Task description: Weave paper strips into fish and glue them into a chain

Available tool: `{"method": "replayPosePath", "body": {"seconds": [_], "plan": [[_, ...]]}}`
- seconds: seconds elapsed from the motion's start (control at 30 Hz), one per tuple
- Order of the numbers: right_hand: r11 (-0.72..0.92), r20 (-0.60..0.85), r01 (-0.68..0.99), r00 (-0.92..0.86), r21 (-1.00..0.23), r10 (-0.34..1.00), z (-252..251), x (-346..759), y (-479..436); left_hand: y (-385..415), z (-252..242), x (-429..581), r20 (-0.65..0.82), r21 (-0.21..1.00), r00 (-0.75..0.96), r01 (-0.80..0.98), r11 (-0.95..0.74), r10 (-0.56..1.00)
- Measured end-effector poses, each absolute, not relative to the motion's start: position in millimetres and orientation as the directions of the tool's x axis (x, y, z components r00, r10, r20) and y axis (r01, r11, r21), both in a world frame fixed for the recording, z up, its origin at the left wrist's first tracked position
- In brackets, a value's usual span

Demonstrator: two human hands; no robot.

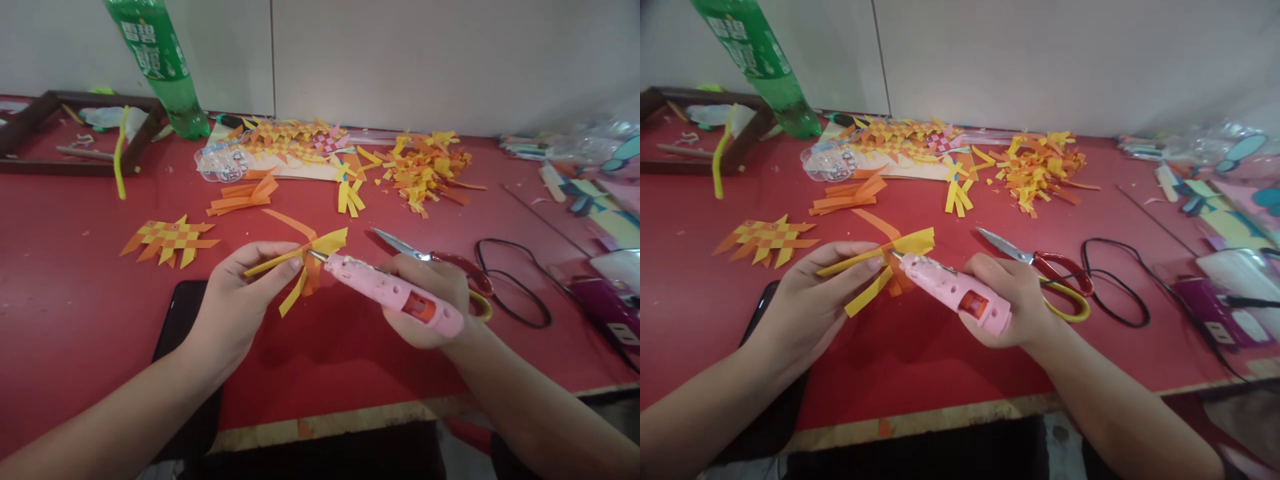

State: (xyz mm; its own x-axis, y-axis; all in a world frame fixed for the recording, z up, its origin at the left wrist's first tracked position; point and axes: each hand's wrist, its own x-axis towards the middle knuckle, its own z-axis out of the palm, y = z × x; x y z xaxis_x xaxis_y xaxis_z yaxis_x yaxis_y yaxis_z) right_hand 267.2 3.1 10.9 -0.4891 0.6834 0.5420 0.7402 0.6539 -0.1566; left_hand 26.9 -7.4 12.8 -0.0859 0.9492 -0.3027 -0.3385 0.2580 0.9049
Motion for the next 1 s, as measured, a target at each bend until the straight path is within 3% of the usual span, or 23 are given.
{"method": "replayPosePath", "body": {"seconds": [0.83,1.0], "plan": [[0.639,0.566,0.733,-0.432,-0.232,0.702,19,264,4,-10,15,27,-0.276,0.922,-0.082,-0.303,0.240,0.958],[0.625,0.548,0.750,-0.437,-0.216,0.713,27,265,1,-10,17,28,-0.284,0.901,-0.083,-0.362,0.237,0.955]]}}
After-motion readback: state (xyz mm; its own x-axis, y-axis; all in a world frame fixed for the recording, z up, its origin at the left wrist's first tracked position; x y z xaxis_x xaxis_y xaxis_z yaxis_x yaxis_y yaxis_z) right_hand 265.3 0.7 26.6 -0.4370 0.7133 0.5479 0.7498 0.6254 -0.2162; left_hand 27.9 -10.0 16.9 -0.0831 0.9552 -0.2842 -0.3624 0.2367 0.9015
